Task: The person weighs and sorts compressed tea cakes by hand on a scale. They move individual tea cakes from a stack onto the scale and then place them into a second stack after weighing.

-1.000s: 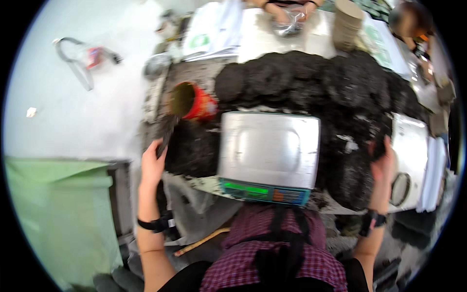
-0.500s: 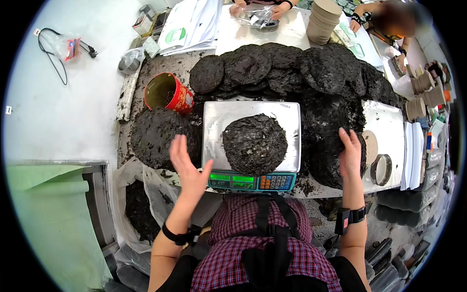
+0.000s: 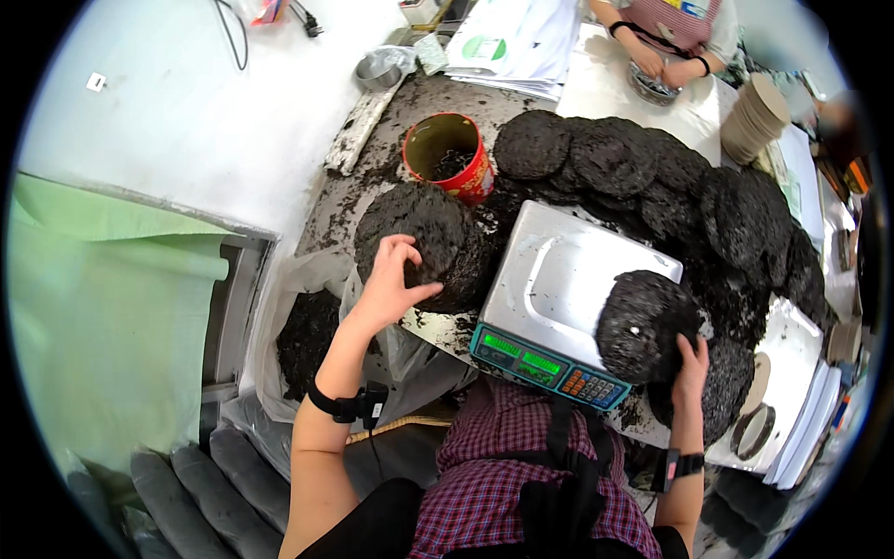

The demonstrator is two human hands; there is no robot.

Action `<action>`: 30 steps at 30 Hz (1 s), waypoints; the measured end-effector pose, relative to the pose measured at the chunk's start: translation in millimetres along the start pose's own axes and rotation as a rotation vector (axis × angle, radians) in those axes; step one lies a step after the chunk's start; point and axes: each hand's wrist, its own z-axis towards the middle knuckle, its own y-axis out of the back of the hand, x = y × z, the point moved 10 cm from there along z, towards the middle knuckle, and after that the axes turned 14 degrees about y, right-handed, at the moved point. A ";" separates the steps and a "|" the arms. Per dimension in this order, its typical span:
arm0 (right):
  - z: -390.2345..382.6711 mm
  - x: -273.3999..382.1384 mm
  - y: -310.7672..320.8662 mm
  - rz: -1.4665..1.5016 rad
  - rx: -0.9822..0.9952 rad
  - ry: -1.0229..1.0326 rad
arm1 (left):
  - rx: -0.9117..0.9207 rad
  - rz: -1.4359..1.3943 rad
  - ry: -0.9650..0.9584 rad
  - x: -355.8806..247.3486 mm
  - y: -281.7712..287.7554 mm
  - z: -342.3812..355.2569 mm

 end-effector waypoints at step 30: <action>-39.3 105.5 -62.1 0.295 -0.136 -0.007 | -0.106 0.104 -0.700 -167.2 -124.8 -73.5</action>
